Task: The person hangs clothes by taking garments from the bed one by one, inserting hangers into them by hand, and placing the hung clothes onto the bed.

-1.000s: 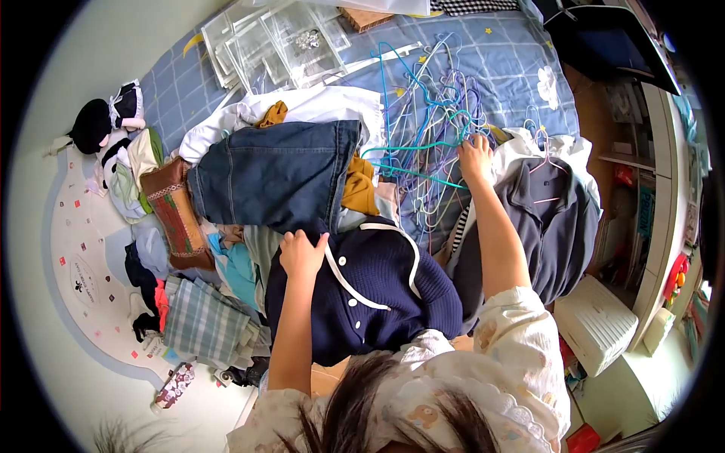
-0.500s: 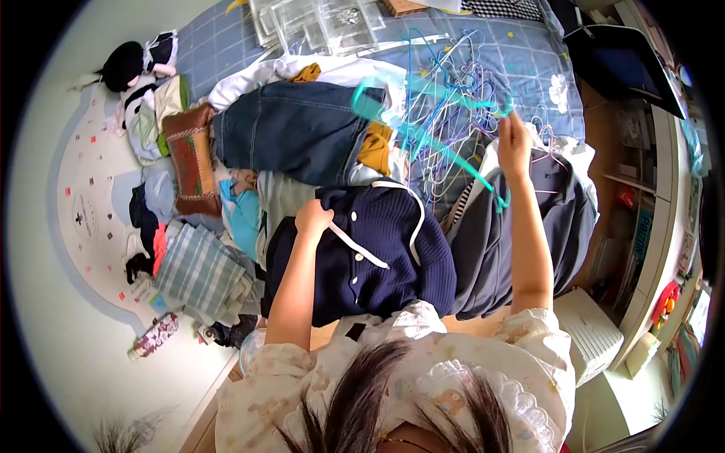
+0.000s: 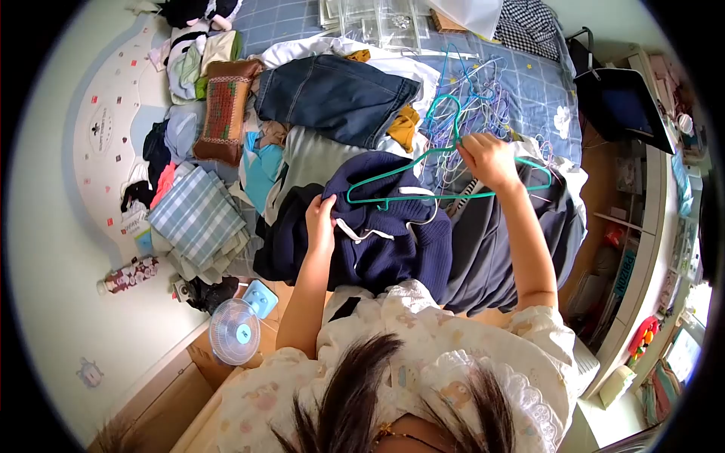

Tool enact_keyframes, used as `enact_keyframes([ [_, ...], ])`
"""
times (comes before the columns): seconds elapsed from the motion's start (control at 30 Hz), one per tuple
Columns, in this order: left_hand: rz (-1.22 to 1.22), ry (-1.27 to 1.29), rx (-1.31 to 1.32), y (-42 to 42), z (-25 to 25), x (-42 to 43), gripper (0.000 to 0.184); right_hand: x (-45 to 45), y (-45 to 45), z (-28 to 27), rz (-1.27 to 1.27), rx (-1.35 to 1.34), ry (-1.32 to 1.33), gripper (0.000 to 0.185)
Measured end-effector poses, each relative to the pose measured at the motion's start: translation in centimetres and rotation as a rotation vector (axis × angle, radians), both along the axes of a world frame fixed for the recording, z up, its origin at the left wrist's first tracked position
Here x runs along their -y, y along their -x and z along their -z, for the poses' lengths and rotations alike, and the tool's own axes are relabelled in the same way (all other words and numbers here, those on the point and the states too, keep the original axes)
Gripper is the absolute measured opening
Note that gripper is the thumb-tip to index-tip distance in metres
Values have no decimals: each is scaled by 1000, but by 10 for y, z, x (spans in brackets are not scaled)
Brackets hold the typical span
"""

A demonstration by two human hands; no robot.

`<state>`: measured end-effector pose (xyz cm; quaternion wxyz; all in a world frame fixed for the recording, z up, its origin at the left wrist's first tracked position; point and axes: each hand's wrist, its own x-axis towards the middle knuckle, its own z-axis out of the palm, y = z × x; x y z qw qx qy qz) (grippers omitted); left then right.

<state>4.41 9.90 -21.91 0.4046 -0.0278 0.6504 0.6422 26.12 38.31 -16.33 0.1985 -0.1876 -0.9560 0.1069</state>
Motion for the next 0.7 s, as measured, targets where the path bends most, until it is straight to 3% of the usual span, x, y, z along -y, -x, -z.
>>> enact_keyframes([
  [0.03, 60, 107, -170, -7, -14, 3, 15, 3, 0, -16, -45, -2, -35, 21],
  [0.07, 117, 21, -379, -12, -13, 10, 15, 7, 2, -28, -97, 6, -82, 20],
  [0.2, 219, -27, -610, -42, -44, 24, 12, 50, 19, -66, -271, -66, -197, 20],
  [0.3, 223, -52, -640, -55, -66, 34, 14, 86, 18, -98, -190, -109, -288, 20],
  [0.43, 108, -145, -675, -65, -81, 38, 13, 122, 1, -91, -262, -73, -219, 16],
  [0.53, 129, -216, -519, -90, -120, 42, 12, 179, -10, -51, -99, -37, 65, 18],
  [0.67, 132, -257, -674, -131, -103, 62, 20, 223, -19, -3, 342, -126, 694, 28],
  [0.7, 241, -205, -639, -140, -106, 73, 21, 229, -23, 9, 359, -84, 772, 17],
])
